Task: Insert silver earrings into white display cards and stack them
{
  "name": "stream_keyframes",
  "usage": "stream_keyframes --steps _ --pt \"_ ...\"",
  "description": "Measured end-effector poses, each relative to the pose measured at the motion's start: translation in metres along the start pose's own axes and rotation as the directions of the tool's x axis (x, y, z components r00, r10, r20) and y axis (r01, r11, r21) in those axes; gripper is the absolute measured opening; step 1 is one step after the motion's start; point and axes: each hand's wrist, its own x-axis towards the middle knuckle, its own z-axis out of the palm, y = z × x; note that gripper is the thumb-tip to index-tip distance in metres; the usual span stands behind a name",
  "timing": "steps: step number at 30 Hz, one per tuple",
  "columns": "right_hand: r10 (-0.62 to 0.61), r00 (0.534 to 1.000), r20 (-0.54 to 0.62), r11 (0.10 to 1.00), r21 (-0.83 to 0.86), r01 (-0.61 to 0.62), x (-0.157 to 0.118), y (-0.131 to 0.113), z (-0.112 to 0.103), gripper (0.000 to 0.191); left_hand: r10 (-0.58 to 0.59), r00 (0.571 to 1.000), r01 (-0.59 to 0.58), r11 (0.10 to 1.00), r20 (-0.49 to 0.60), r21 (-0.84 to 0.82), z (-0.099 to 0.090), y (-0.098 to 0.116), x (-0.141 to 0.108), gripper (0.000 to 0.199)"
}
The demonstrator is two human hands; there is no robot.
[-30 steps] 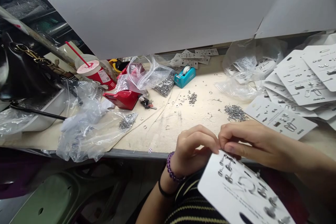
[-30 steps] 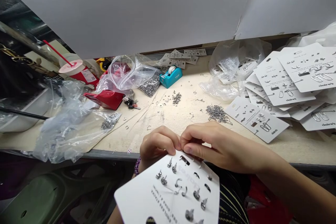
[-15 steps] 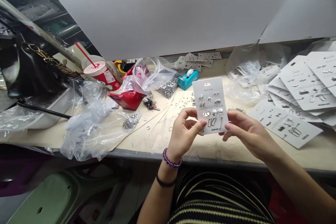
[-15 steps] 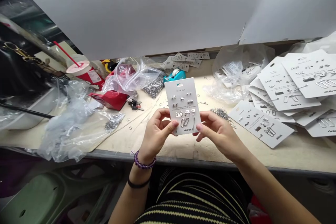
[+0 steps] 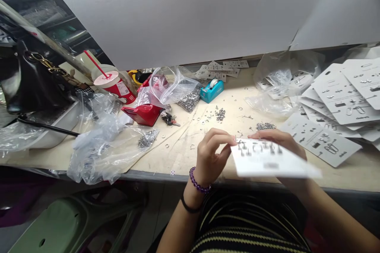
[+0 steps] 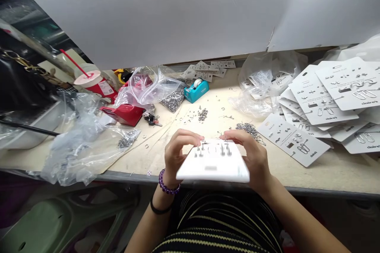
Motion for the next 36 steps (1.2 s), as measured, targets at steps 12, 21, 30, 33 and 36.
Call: stream_keyframes --steps 12,21,30,33,36 --pt "-0.237 0.971 0.031 0.969 -0.063 0.239 0.002 -0.008 -0.009 0.042 0.112 0.994 -0.112 0.993 0.0 -0.043 0.0 0.007 0.001 0.021" --pt "0.371 0.929 0.013 0.918 0.149 -0.369 0.004 -0.003 -0.009 0.01 -0.133 0.991 0.134 0.99 -0.027 0.05 0.003 0.002 0.0 0.025" --pt "0.853 0.483 0.197 0.303 0.566 -0.767 0.042 0.02 -0.03 0.006 -0.206 0.976 0.207 0.978 -0.075 -0.003 -0.001 0.005 -0.001 0.02" --pt "0.898 0.409 0.16 0.254 0.57 -0.781 0.07 0.03 -0.026 0.005 -0.198 0.979 0.198 0.98 -0.052 -0.005 0.0 0.004 -0.002 0.016" --pt "0.911 0.396 0.115 0.257 0.594 -0.763 0.107 0.045 -0.008 0.007 -0.181 0.983 0.181 0.983 -0.015 0.002 0.001 0.005 -0.001 0.015"
